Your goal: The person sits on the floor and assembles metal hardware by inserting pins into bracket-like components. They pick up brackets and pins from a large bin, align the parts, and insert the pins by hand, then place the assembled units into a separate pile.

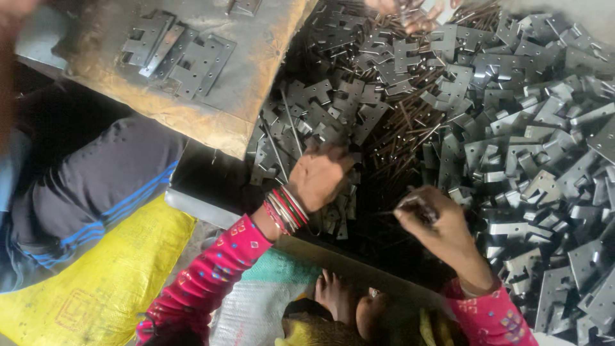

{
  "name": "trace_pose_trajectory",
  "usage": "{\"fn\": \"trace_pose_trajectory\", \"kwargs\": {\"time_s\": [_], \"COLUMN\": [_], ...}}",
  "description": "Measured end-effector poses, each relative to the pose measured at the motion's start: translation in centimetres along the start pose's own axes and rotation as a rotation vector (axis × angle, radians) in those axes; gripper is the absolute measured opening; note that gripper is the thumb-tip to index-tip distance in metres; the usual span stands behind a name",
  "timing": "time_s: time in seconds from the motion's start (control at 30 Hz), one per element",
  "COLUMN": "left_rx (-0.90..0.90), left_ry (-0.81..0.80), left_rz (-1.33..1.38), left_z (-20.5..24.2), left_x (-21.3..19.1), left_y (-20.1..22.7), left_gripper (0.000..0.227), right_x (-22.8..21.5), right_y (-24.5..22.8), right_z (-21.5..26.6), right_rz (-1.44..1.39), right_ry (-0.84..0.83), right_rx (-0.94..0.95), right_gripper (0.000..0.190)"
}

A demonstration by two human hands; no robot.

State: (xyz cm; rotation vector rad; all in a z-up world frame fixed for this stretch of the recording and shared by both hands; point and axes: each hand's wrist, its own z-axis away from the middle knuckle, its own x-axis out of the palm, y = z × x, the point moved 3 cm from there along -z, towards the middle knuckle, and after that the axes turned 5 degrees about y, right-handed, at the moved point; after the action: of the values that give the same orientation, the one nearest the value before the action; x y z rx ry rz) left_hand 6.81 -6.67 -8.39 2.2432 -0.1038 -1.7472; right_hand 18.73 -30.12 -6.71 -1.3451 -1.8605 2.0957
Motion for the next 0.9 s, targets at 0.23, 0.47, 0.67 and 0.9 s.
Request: {"fn": "trace_pose_trajectory", "kwargs": {"time_s": [0.23,0.47,0.67,0.9], "left_rx": [-0.251,-0.181,-0.158,-0.217], "left_ry": [-0.146,0.061,0.159,-0.176], "left_rz": [-0.326,-0.241,-0.036,-0.108], "left_z": [-2.4,-3.5,-3.3,-4.2], "left_x": [4.9,0.3,-0.5,1.8], "left_y": [-0.5,0.9,-0.3,-0.3], "left_gripper": [0.056,0.039,0.032,0.034], "right_x": [-3.2,0.0,-0.1,0.3], "right_y": [1.0,1.3,1.2,0.8], "right_z": [-0.3,-0.2,0.3,0.3], "right_rz": [-1.157,-0.91,-0.867,-0.871], "right_ry": [0.408,0.028,0.144,0.104], "right_rx": [0.531,0.68,0.596,0.562], "right_gripper": [0.028,0.027,0.026,0.028]}}
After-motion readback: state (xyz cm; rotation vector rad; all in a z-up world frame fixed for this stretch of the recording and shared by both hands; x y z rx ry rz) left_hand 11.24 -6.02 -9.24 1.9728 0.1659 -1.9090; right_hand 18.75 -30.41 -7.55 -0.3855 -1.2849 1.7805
